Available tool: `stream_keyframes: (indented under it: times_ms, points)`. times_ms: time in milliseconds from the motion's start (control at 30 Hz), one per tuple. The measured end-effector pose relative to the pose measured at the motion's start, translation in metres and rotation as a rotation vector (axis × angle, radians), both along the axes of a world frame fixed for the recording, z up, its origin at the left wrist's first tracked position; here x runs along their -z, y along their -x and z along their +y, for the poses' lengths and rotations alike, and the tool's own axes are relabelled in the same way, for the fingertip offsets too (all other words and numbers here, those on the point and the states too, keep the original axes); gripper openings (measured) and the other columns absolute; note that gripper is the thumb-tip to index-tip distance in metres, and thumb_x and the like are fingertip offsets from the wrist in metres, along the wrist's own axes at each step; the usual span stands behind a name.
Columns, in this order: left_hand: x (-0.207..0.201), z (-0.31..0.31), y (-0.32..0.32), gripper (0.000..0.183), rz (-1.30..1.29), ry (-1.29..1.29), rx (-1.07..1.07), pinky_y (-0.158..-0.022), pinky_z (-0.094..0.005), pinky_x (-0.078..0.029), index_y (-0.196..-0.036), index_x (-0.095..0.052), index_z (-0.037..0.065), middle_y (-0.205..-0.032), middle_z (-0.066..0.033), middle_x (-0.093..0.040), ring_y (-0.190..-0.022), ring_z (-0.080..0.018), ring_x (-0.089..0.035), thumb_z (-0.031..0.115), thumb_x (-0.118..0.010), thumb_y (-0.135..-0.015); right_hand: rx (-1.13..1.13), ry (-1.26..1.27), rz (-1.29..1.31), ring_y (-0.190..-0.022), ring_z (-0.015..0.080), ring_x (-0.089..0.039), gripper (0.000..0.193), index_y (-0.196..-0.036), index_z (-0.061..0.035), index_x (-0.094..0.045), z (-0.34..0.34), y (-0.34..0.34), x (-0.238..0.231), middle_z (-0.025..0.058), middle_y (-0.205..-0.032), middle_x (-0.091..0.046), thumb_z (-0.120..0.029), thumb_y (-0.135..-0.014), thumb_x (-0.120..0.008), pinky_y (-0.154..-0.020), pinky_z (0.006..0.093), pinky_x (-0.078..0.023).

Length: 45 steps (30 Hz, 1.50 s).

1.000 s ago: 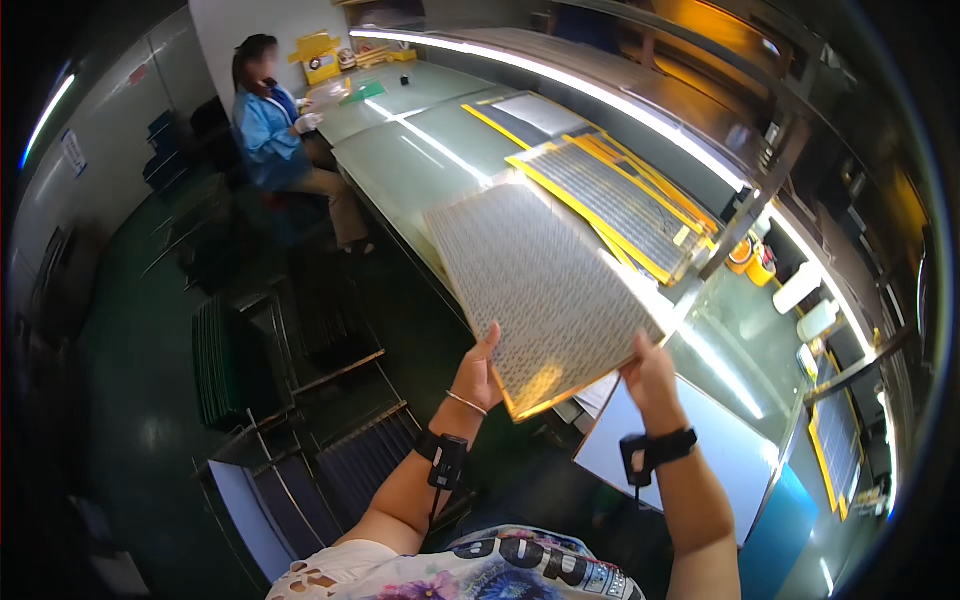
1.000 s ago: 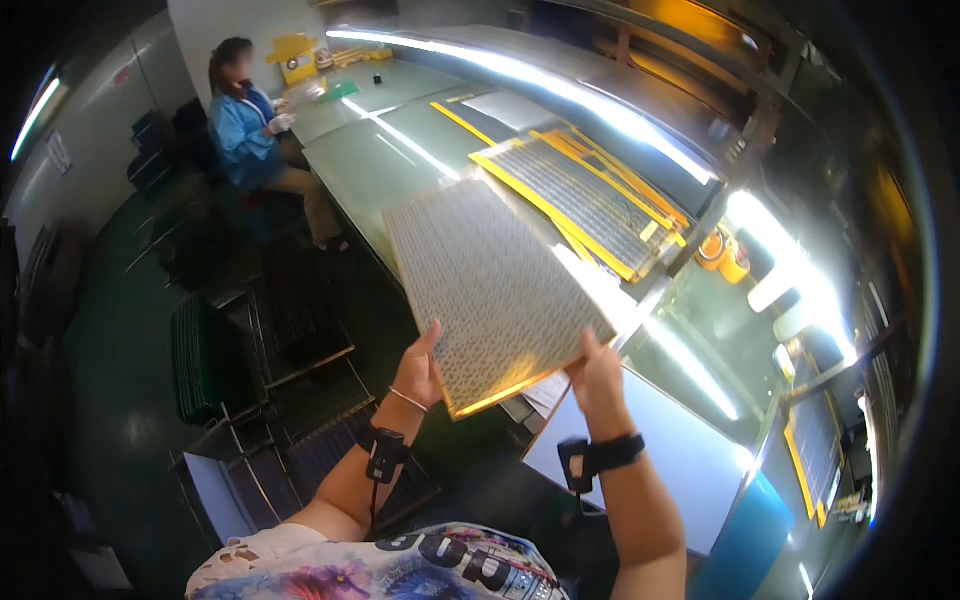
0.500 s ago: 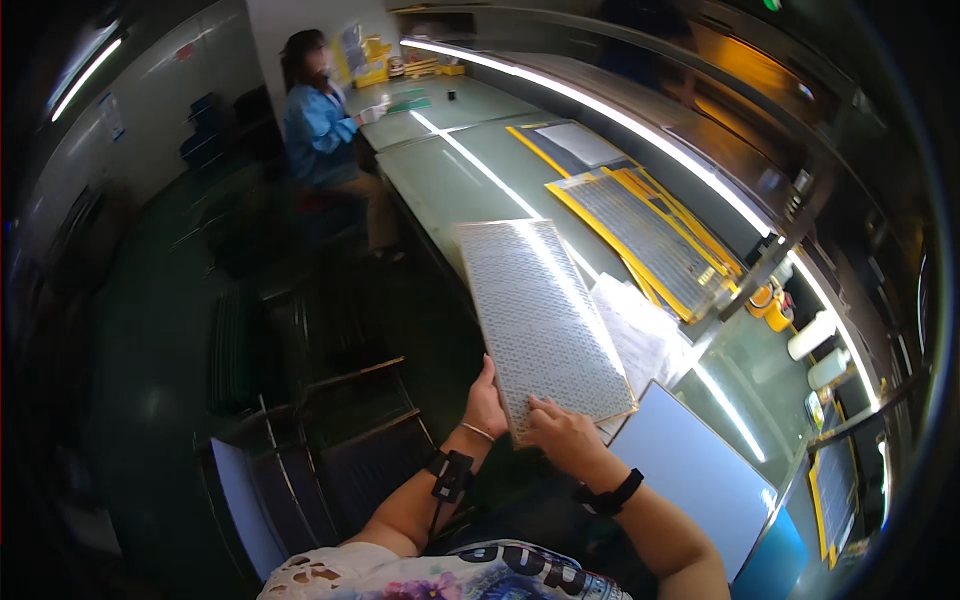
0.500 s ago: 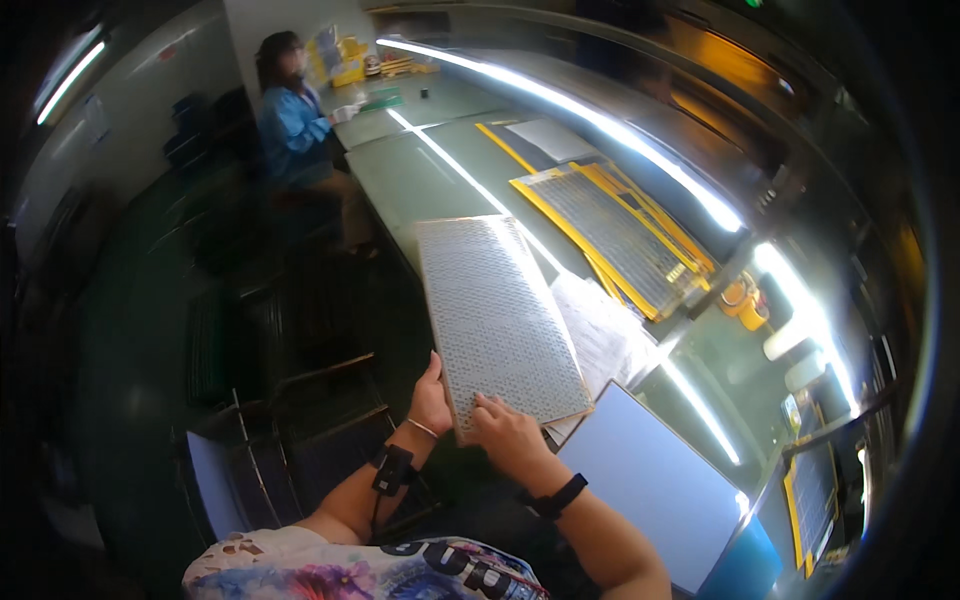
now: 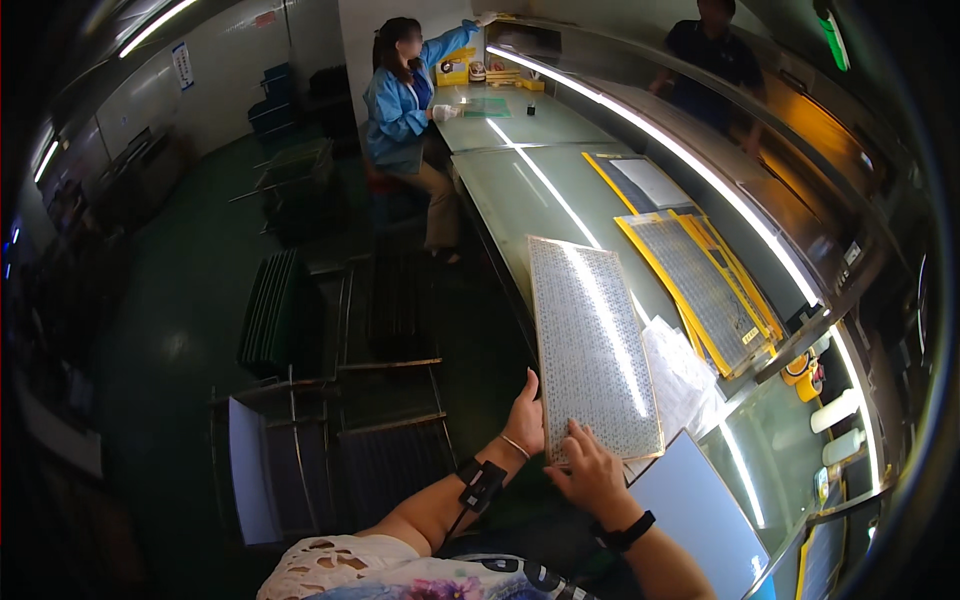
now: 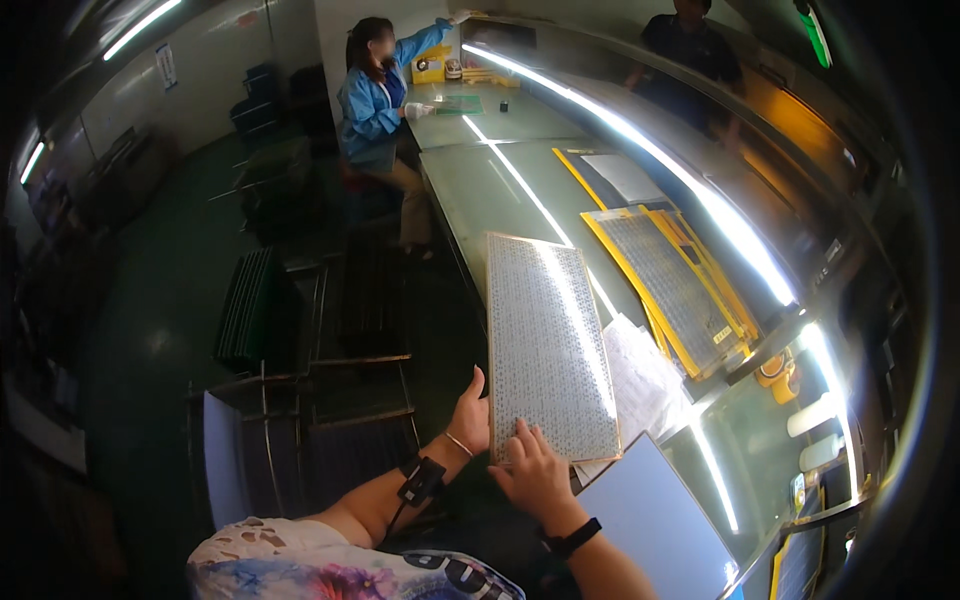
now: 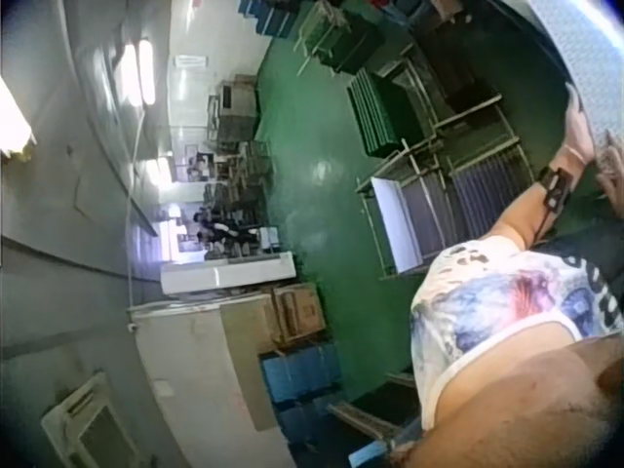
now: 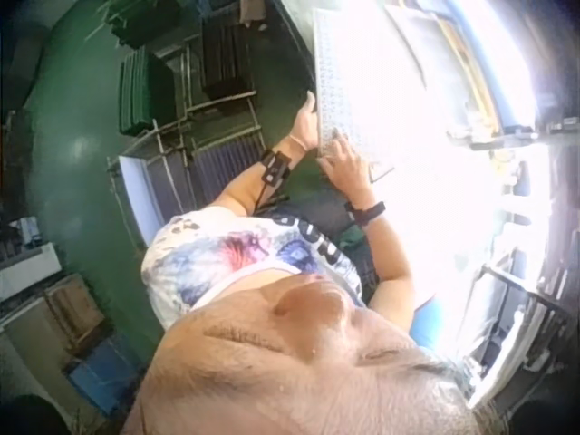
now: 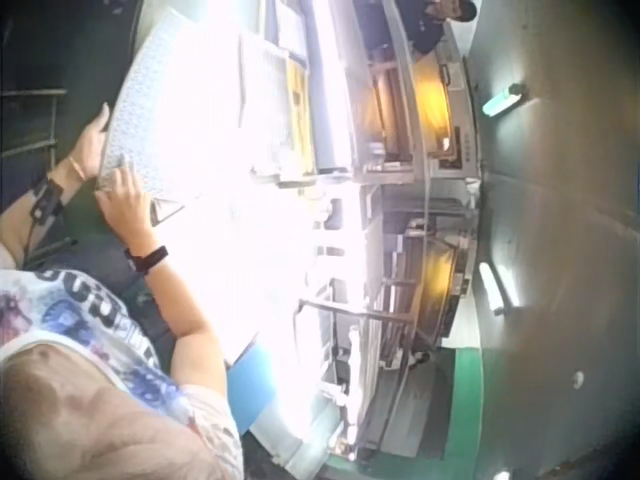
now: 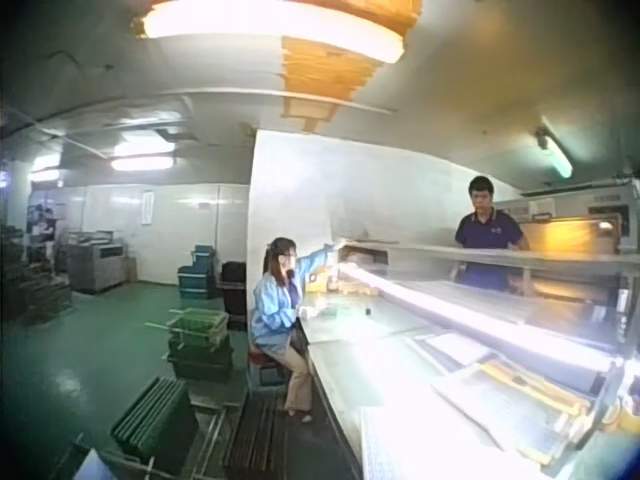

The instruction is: The recorder inspects sheets of electronic components, documents the results on production forms, and hands over the completed sheets to a colleague.

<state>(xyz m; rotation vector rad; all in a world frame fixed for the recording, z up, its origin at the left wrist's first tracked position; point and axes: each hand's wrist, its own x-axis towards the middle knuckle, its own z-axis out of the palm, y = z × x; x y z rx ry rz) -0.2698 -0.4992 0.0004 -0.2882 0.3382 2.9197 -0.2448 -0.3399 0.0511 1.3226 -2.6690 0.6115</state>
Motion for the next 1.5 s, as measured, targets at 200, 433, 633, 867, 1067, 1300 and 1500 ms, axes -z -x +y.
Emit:
stream_keyframes:
  times_ms: [200,433,633,867,1067,1300,1500]
  points:
    - [0.001,-0.001,0.000,0.090,0.026,-0.010,0.025,-0.107,-0.0465,-0.029,-0.135,-0.037,-0.002,-0.137,-0.0197,-0.042,-0.126,-0.0351,-0.039,0.071,-0.040,-0.083,-0.036,0.028,0.121,-0.098,0.0414,-0.060,0.031,-0.097,-0.0030,-0.055,-0.003,-0.004,-0.002,0.0254,-0.116,-0.056,-0.024,-0.077,-0.067,-0.074,0.0433,-0.054]
    - [0.005,-0.001,0.000,0.092,0.022,-0.114,0.055,-0.107,-0.0467,-0.029,-0.136,-0.037,-0.002,-0.137,-0.0173,-0.043,-0.126,-0.0336,-0.040,0.072,-0.039,-0.082,-0.101,0.000,0.214,-0.093,0.0353,-0.064,0.020,-0.093,-0.0016,-0.057,0.006,0.005,0.017,0.0206,-0.102,-0.063,-0.019,-0.083,-0.060,-0.069,0.0393,-0.054]
    - [0.033,-0.014,0.021,0.039,-0.307,0.577,-0.062,-0.077,-0.0404,-0.053,-0.111,-0.054,-0.005,-0.099,-0.0135,-0.062,-0.086,-0.0257,-0.063,0.026,-0.063,-0.089,0.351,0.534,-0.339,-0.063,0.0286,-0.064,0.015,-0.081,-0.0020,-0.061,0.015,0.064,-0.044,0.0132,-0.068,-0.063,-0.001,-0.083,-0.046,-0.061,0.0356,-0.050]
    - [0.042,-0.023,0.030,0.034,-0.399,0.705,-0.112,-0.074,-0.0416,-0.053,-0.105,-0.053,-0.006,-0.095,-0.0151,-0.061,-0.084,-0.0257,-0.063,0.022,-0.063,-0.088,0.517,0.487,0.522,-0.066,0.0259,-0.059,0.012,-0.079,-0.0007,-0.058,0.079,0.099,-0.247,0.0132,-0.071,-0.059,-0.004,-0.087,-0.050,-0.062,0.0338,-0.045]
    - [0.076,-0.040,0.043,0.048,-0.170,1.887,-0.983,-0.086,-0.0380,-0.044,-0.112,-0.051,-0.003,-0.103,-0.0162,-0.057,-0.093,-0.0290,-0.055,0.023,-0.073,-0.078,0.400,-0.043,1.006,-0.063,0.0233,-0.044,0.008,-0.084,-0.0008,-0.065,0.145,-0.020,-0.293,0.0069,-0.066,-0.047,0.001,-0.076,-0.063,-0.061,0.0327,-0.035]
    - [-0.061,0.026,0.048,0.097,0.098,0.243,0.379,-0.100,-0.0501,-0.035,-0.134,-0.035,-0.001,-0.132,-0.0231,-0.045,-0.120,-0.0391,-0.045,0.077,-0.038,-0.078,0.948,0.502,0.119,-0.088,0.0213,-0.063,0.033,-0.095,0.0016,-0.066,0.275,-0.163,-0.187,0.0130,-0.093,-0.068,-0.030,-0.089,-0.055,-0.084,0.0331,-0.047]
    - [-0.023,0.083,0.037,0.063,0.084,0.546,0.753,-0.086,-0.0469,-0.050,-0.124,-0.044,-0.002,-0.121,-0.0210,-0.053,-0.107,-0.0347,-0.056,0.051,-0.050,-0.090,1.415,1.128,-0.333,-0.071,0.0158,-0.066,0.013,-0.097,0.0037,-0.063,0.317,-0.243,-0.024,0.0144,-0.088,-0.068,-0.004,-0.088,-0.056,-0.060,0.0256,-0.050]
